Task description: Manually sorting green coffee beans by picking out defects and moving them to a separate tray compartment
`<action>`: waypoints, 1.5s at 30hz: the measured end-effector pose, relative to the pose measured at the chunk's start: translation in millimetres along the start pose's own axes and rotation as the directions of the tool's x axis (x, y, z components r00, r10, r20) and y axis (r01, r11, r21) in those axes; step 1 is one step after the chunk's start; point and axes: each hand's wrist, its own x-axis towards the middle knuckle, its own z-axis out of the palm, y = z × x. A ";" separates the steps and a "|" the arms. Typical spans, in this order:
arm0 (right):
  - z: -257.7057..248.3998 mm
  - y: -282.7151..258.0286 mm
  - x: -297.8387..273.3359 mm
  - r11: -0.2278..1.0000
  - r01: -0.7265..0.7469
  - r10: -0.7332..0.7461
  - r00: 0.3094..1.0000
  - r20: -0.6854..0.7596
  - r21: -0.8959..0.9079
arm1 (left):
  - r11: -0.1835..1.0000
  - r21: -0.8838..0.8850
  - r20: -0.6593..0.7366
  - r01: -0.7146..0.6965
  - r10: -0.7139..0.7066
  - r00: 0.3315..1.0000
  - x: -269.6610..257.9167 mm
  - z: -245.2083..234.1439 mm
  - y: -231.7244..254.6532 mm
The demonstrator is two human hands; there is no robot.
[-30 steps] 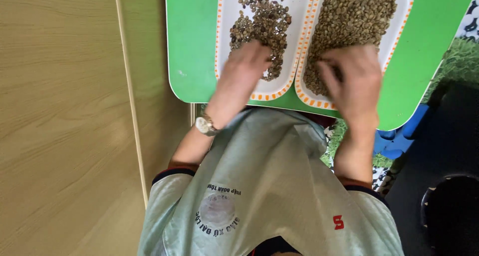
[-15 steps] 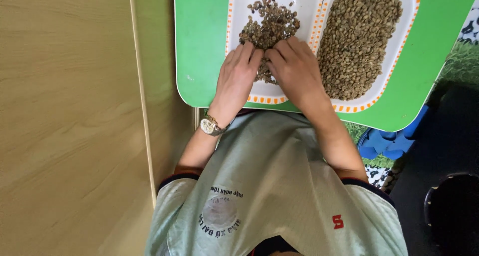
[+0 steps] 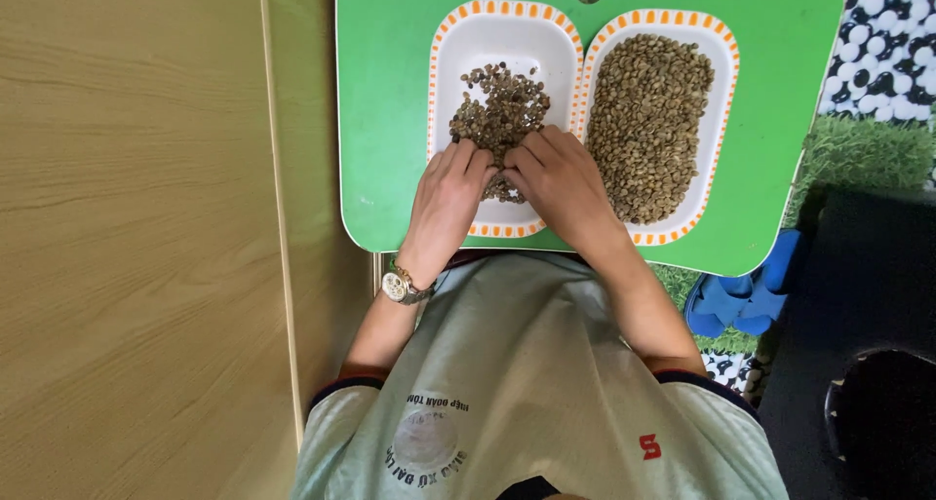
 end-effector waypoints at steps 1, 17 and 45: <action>-3.0 1.7 -2.8 1.000 -0.013 0.013 1.000 -0.013 0.017 | 0.999 -0.032 -0.006 0.004 -0.004 1.000 -0.5 2.6 -0.5; -71.7 55.3 -86.0 0.915 -0.381 0.398 0.905 -0.149 0.133 | 0.954 -0.085 -0.037 -0.288 0.286 0.957 43.8 62.5 72.9; 12.2 1.7 1.8 0.990 -0.058 0.075 0.988 0.135 -0.126 | 0.986 0.167 0.056 0.010 -0.019 0.998 -10.1 35.8 -6.9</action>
